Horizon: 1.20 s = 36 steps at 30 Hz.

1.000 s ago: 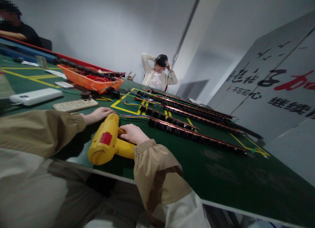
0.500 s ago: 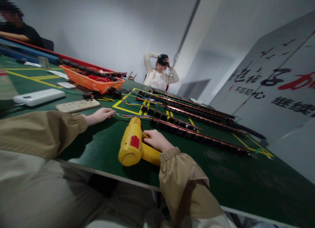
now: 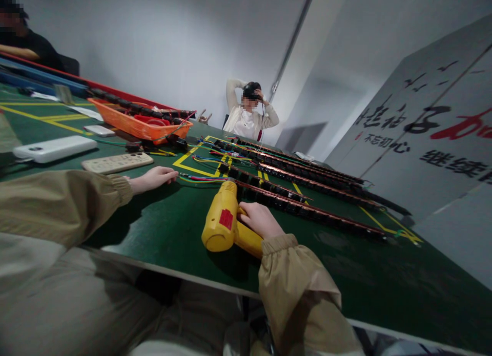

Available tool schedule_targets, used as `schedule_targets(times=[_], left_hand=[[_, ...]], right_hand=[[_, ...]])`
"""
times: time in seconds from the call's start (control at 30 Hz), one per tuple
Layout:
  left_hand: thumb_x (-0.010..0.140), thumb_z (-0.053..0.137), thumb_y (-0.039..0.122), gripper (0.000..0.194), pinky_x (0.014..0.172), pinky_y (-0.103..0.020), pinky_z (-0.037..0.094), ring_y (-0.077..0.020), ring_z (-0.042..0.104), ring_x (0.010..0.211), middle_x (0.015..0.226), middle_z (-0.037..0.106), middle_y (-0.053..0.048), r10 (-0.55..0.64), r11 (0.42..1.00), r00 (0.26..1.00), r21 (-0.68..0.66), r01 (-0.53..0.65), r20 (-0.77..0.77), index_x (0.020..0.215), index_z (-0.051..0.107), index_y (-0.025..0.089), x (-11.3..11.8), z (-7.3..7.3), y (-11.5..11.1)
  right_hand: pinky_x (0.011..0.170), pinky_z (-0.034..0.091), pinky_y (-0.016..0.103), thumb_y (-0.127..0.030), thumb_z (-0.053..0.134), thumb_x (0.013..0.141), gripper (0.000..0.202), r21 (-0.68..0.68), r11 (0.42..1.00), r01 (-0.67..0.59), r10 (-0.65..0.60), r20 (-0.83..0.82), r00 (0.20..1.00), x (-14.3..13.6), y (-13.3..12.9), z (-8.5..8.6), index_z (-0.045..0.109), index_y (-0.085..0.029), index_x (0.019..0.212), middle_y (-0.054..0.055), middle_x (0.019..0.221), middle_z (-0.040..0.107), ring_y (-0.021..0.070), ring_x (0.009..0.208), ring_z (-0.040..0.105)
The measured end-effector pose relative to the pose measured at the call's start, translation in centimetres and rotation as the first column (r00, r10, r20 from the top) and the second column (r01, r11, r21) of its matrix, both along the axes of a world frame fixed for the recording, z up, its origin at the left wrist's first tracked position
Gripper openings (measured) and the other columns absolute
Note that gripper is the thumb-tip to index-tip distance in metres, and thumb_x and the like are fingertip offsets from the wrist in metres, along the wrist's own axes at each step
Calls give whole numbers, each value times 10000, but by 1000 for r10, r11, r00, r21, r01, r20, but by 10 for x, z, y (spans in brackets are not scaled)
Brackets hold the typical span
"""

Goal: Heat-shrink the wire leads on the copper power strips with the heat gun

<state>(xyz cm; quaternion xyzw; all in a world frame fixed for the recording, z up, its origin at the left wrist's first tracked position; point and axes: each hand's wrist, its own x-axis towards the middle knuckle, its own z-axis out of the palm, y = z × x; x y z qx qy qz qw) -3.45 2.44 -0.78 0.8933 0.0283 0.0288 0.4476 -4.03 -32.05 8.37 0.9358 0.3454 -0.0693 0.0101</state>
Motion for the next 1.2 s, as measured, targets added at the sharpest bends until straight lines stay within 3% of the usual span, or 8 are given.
schedule_targets(times=[0.17, 0.5, 0.77, 1.2], left_hand=[[753, 391, 564, 468, 571, -250, 319, -135, 484, 602, 654, 570, -40, 1, 1000, 1000, 0, -1, 4, 706, 586, 141, 1, -1, 1], [759, 390, 575, 480, 629, -253, 355, -142, 512, 637, 668, 579, -43, -18, 1000, 1000, -7, 18, 13, 716, 585, 138, 6, -10, 5], [754, 389, 608, 505, 623, -253, 358, -148, 520, 644, 676, 586, -48, -24, 1000, 999, 4, 24, 23, 733, 593, 146, 11, -17, 8], [768, 422, 542, 445, 638, -250, 352, -139, 516, 648, 675, 588, -41, 6, 999, 1000, -32, -6, 9, 730, 604, 139, 9, -12, 6]], right_hand=[[681, 293, 235, -244, 483, 856, 113, -18, 998, -67, 67, 33, 997, 0, -3, -1, 556, -158, 846, 28, 865, 604, 141, 800, 525], [719, 313, 238, -229, 486, 866, 112, -50, 999, -17, 17, 19, 1000, 4, 7, 0, 558, -157, 910, 44, 958, 615, 174, 899, 554], [682, 307, 248, -254, 490, 876, 118, -130, 991, -18, 29, 78, 997, 2, 11, 0, 558, -158, 889, 53, 912, 624, 183, 865, 571], [672, 272, 284, -303, 491, 885, 175, -257, 966, 25, 37, 236, 971, -3, 17, 6, 593, -179, 953, 56, 931, 641, 192, 852, 573]])
